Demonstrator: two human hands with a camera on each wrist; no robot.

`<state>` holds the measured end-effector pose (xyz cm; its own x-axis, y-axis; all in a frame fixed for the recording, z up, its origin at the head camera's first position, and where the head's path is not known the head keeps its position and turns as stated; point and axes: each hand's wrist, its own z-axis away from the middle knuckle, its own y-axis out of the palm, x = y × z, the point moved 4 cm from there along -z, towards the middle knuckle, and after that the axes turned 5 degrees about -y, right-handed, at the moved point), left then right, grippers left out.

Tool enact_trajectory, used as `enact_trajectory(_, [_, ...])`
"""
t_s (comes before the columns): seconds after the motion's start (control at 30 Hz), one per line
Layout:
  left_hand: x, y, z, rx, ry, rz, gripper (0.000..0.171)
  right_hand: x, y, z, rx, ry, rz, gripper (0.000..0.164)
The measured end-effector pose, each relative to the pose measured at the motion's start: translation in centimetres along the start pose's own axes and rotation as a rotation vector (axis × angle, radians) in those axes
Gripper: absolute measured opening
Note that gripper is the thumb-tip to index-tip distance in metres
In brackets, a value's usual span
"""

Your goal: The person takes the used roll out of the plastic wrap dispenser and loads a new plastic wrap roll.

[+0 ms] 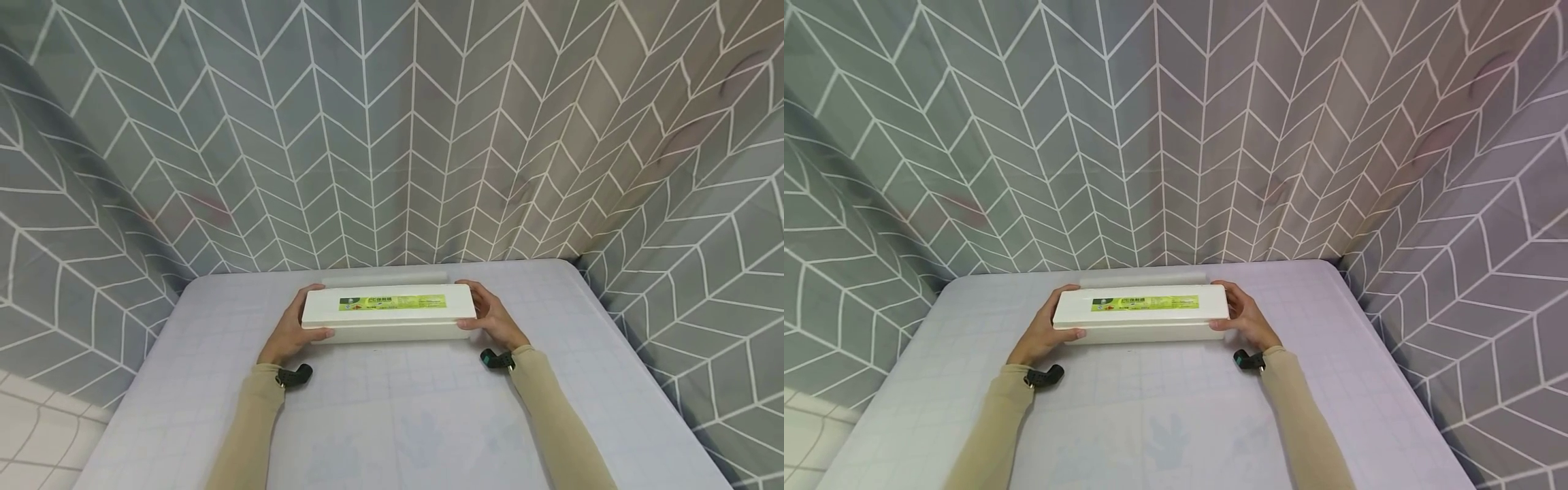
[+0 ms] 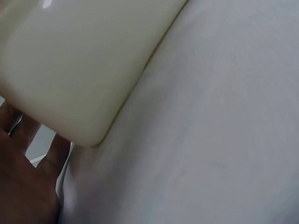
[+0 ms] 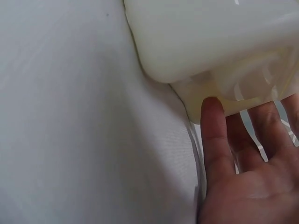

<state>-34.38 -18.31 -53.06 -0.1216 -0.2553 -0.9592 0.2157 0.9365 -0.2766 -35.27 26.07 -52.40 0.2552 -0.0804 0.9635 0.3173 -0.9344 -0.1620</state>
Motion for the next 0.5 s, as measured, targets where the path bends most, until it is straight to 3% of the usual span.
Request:
enact_trajectory(0.2, [0.23,-0.05,0.05,0.003,0.005,-0.012,0.103,-0.22,-0.04,0.02,0.028,-0.034,-0.007,0.087])
enact_trajectory(0.5, [0.06,0.09,0.09,0.017,0.025,-0.027,0.108,-0.6,-0.21,0.08,0.065,-0.059,-0.02,0.098])
